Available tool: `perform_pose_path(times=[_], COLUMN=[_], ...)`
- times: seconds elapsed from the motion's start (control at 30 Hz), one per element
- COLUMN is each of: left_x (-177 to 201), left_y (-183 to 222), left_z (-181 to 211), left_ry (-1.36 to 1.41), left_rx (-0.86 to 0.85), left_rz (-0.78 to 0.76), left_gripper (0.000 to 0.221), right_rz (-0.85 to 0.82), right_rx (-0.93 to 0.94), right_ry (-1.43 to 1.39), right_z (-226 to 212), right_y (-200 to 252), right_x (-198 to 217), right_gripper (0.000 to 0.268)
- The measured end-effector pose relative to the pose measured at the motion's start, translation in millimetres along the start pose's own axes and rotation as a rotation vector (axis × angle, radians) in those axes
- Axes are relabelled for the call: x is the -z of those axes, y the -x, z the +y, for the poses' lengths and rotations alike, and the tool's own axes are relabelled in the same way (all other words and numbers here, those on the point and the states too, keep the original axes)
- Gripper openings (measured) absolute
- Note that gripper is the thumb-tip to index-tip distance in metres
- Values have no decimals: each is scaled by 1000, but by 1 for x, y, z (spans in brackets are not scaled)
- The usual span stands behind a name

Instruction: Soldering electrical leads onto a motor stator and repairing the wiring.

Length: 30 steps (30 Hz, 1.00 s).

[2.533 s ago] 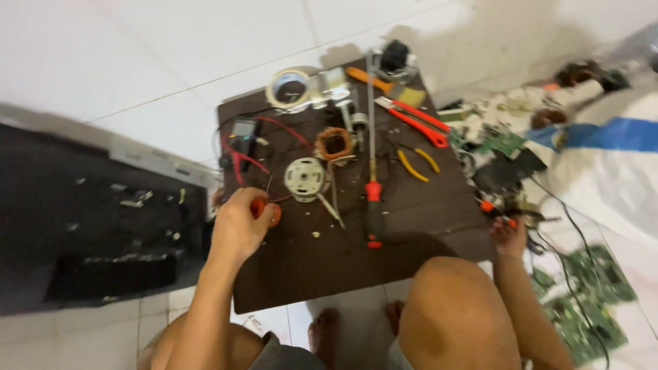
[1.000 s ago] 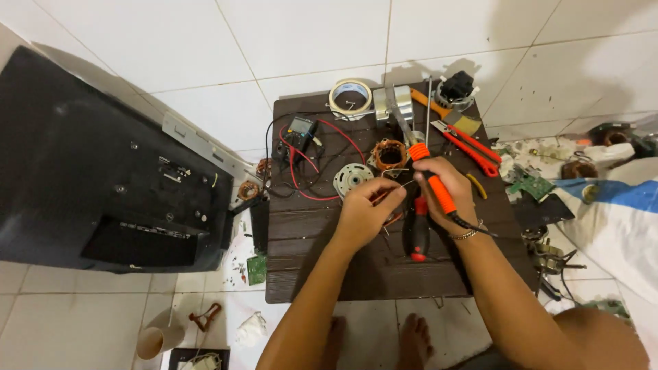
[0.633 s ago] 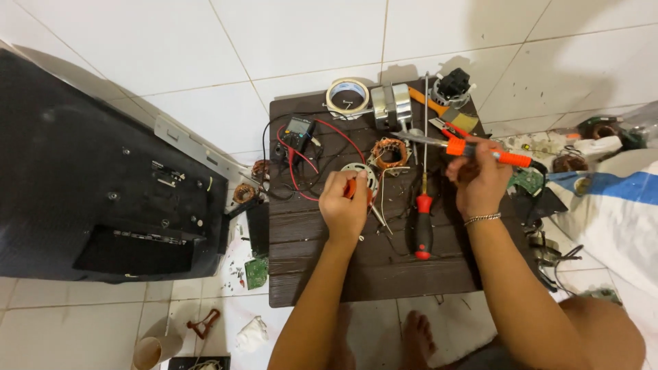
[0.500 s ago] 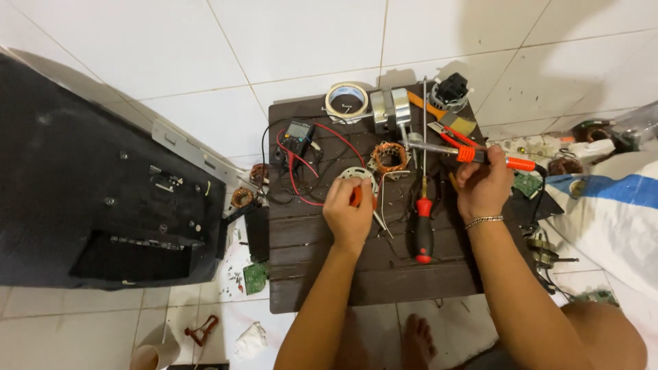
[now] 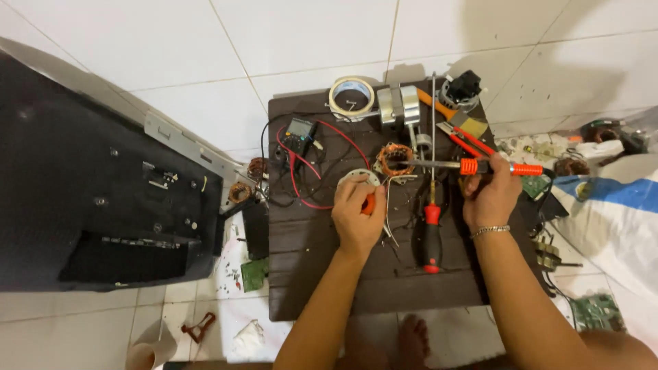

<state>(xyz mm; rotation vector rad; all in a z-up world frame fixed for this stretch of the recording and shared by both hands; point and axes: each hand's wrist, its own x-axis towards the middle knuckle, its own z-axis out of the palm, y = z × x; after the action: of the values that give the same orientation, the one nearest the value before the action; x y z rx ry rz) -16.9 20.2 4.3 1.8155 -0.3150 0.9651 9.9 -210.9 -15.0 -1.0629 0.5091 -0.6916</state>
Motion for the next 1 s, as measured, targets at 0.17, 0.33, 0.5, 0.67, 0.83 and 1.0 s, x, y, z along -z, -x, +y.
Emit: perform_pose_path(times=[0.17,0.33,0.5,0.67,0.83,1.0], left_x=[-2,-1,0,0,-3,-5], left_y=[7,3,5,6,10,11], left_z=[0,1,2,0,-5,-7], left_ry=[-6,-21,-34,19,28,26], left_rx=[56,64,75,131,119,128], left_rz=[-32,-30,-45,-23,-14,-25], left_gripper=[11,12,12,11,12,13], right_rz=[34,-1,-23,-26,-58,-63], right_rx=[-12,18,22,27,43,44], right_ry=[-5,-15,-33,-27,-39,-32], right_z=[0,-3,-3,7,8,12], right_y=[3,6,7,1,-2,-5], right_x=[-2,-9,-6,1,1,4], right_gripper=[30,31,31,29,29,31])
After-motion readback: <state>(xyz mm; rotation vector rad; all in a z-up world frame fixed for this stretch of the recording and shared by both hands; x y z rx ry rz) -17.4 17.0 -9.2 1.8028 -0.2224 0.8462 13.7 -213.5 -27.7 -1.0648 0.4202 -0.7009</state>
